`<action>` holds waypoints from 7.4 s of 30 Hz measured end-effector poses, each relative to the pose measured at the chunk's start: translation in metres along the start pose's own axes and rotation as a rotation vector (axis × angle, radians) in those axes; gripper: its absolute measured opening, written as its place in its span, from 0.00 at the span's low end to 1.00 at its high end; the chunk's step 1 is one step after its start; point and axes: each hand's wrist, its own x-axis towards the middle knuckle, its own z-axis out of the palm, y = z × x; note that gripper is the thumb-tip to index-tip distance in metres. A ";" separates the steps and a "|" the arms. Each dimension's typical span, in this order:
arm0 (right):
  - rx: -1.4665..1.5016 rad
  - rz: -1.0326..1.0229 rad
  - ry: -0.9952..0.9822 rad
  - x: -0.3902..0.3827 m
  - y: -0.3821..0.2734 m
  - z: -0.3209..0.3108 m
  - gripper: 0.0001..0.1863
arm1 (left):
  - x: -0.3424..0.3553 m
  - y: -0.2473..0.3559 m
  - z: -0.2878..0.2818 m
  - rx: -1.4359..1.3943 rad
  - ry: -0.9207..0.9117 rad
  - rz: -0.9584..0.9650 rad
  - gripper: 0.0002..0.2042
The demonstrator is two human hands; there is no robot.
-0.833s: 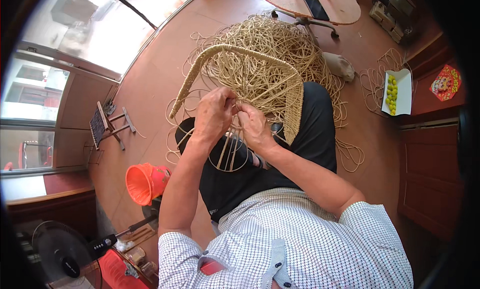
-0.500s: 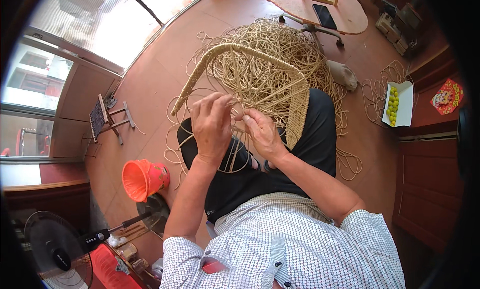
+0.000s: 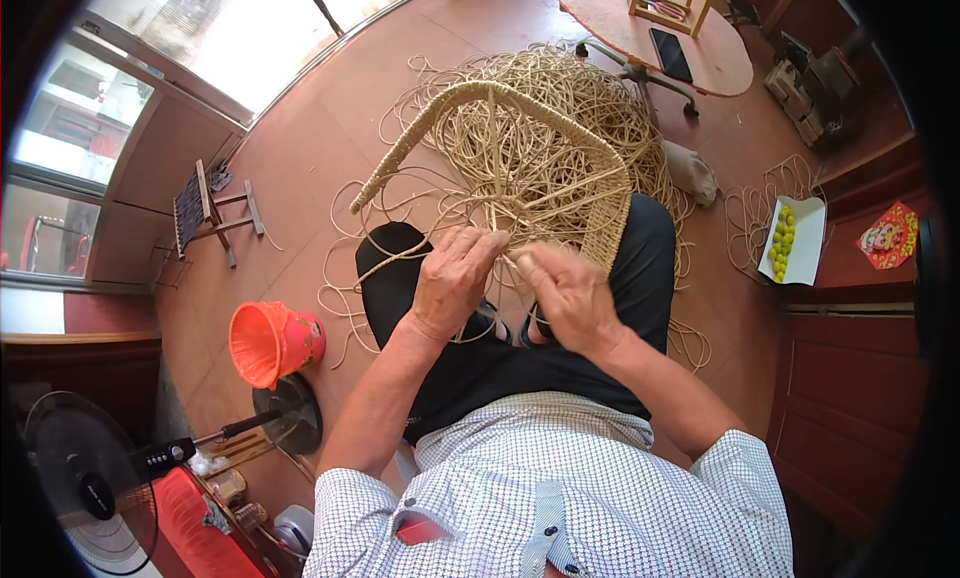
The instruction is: Weaving a traditional basket using straw-like material.
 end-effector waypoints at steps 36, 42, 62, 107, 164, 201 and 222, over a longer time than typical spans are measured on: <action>-0.319 -0.459 0.042 0.089 0.047 0.007 0.07 | 0.000 0.058 0.022 -0.858 0.348 -0.856 0.17; -0.367 -0.407 -0.035 0.092 0.044 0.003 0.12 | 0.012 0.066 0.037 -0.921 0.314 -0.905 0.13; -0.312 -0.583 -0.026 0.086 0.059 0.000 0.16 | -0.008 0.072 0.032 -0.861 0.212 -0.934 0.17; -0.387 -0.626 -0.120 0.090 0.054 -0.009 0.10 | 0.009 0.064 0.053 -1.482 0.413 -1.131 0.16; -0.414 -0.438 0.024 0.080 0.039 0.011 0.09 | -0.018 0.051 -0.008 -0.530 0.069 -0.834 0.21; -0.379 -0.023 -0.403 0.110 0.017 -0.013 0.12 | -0.008 0.059 0.021 -0.439 0.218 -0.613 0.18; -0.254 -0.200 -0.417 0.104 0.026 -0.020 0.08 | 0.008 0.044 0.010 -0.419 0.174 -0.745 0.11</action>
